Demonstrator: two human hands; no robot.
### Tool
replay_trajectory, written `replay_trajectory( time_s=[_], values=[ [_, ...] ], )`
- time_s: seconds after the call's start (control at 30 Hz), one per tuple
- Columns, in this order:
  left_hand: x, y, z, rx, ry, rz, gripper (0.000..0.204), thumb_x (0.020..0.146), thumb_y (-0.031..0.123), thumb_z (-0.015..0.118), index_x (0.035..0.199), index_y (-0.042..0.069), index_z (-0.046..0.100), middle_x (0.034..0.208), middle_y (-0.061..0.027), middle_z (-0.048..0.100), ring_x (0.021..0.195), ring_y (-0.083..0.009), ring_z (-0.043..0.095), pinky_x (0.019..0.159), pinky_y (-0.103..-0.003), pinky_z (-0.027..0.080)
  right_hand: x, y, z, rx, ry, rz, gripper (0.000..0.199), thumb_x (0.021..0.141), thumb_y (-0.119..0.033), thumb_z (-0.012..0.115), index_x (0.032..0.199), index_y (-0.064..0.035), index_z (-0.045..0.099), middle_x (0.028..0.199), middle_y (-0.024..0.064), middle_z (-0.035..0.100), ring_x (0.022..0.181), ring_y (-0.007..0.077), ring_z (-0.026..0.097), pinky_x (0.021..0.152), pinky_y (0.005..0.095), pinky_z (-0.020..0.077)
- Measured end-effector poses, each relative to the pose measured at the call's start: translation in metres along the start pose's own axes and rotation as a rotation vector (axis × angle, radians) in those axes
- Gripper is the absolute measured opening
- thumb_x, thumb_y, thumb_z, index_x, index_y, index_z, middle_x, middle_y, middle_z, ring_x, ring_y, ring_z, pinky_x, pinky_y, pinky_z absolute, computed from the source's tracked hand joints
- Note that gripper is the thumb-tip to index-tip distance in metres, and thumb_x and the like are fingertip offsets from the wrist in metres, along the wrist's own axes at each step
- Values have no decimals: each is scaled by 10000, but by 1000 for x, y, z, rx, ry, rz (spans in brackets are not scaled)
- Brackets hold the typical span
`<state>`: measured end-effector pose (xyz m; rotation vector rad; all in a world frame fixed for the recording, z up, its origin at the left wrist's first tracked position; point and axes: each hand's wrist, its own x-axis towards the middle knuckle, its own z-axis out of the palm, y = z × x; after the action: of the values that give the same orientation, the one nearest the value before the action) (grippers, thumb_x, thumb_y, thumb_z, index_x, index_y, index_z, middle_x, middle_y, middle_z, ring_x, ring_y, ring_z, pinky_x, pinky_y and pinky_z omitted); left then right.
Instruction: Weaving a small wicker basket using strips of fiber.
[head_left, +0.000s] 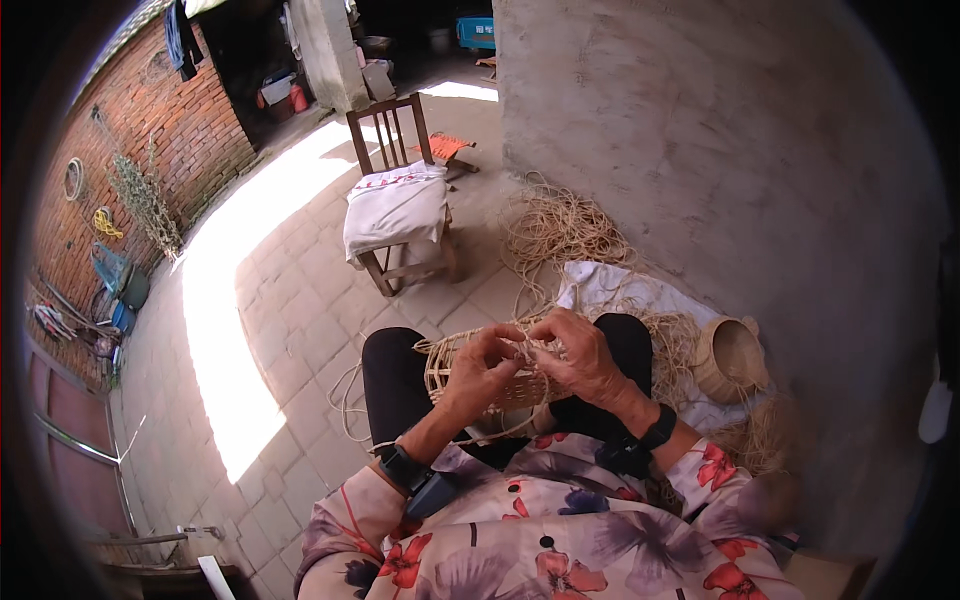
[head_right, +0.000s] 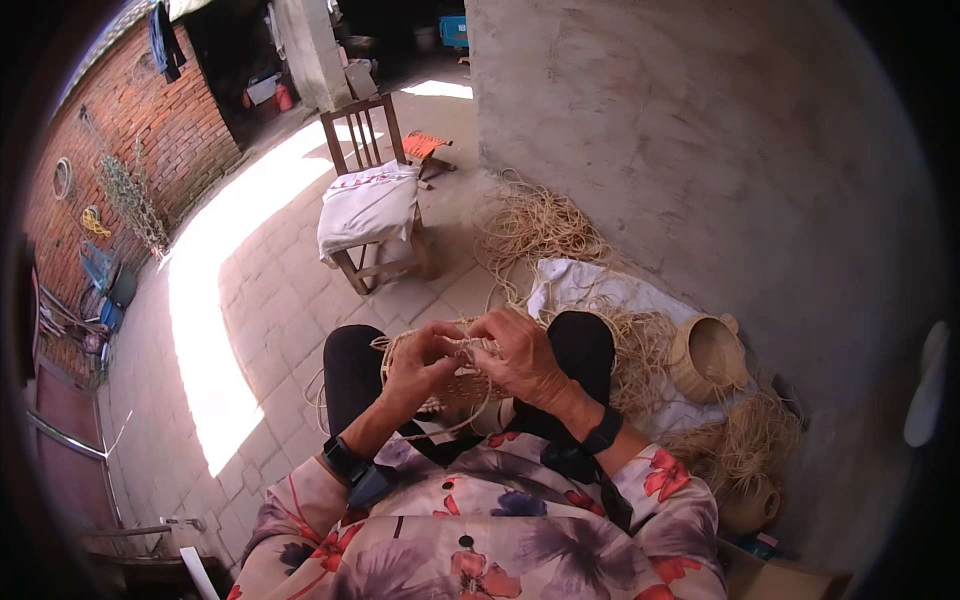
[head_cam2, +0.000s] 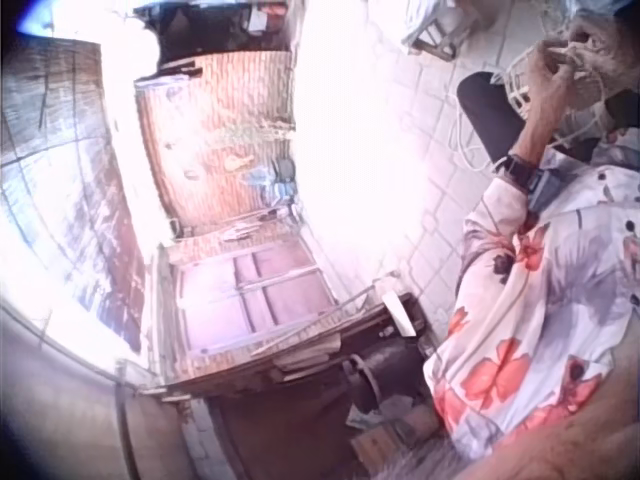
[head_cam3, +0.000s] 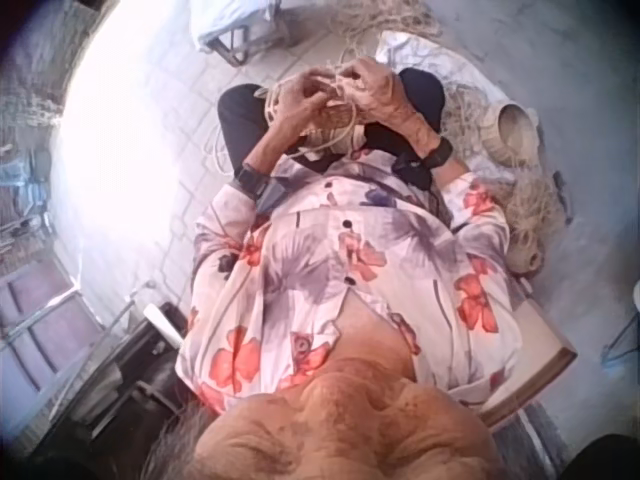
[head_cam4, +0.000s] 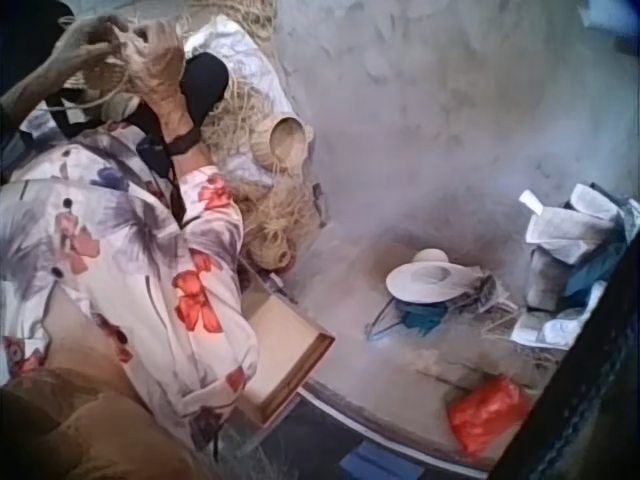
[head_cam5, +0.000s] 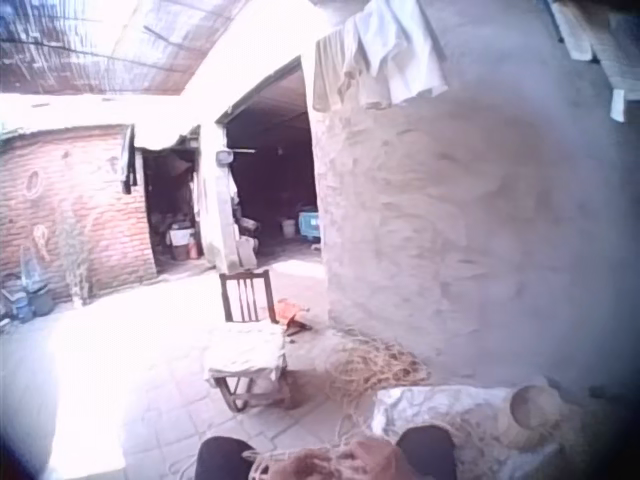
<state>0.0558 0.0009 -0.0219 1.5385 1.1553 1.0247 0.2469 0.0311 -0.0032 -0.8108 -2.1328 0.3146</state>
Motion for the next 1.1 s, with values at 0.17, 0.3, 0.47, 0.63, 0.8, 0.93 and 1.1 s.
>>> replay_trajectory(
  time_s=[0.17,0.3,0.47,0.63,0.8,0.93,1.1],
  values=[
    [-18,24,-3,-542,5,-343,247,846,33,633,1063,94,532,790,21,580,629,-53,507,540,-191,380,-26,35,-15,388,140,510,130,885,-87,643,983,-3,627,820,38,646,762,109,623,694,265,509],
    [-61,1,-70,-477,-98,-298,245,809,32,603,1026,94,507,642,75,400,544,-24,330,488,-214,214,-60,75,-16,479,191,666,120,897,-83,606,977,3,634,785,-16,628,725,40,560,663,222,476],
    [-111,-49,-104,380,494,-198,218,779,33,700,971,66,601,622,87,426,555,-32,358,503,-230,261,-76,83,-18,438,151,715,93,881,-74,614,927,3,637,746,-6,625,662,39,554,595,226,464],
    [-176,-150,-228,348,901,-246,179,825,108,722,977,68,636,641,35,491,601,-68,433,532,-238,339,-80,90,-18,472,105,704,117,904,-121,635,938,-10,636,726,1,621,615,62,568,568,241,471],
    [-260,-132,-319,981,1017,-659,477,708,381,776,1048,74,643,769,-130,672,704,-291,632,644,-432,490,-95,99,-37,529,179,766,119,889,-112,607,952,-14,634,797,22,631,616,74,574,578,231,491],
    [-201,-90,-285,1092,363,-725,724,585,290,849,1247,140,598,1137,-165,654,1040,-332,637,882,-443,507,-84,91,-35,465,135,787,133,895,-115,606,980,-17,638,798,11,633,664,58,572,587,222,489],
    [-75,12,-86,802,96,279,120,778,97,737,885,76,687,811,-44,657,810,-190,621,741,-348,426,-83,94,-15,312,187,715,118,891,-114,631,921,-1,644,732,19,634,671,73,576,615,260,474]
  ],
)
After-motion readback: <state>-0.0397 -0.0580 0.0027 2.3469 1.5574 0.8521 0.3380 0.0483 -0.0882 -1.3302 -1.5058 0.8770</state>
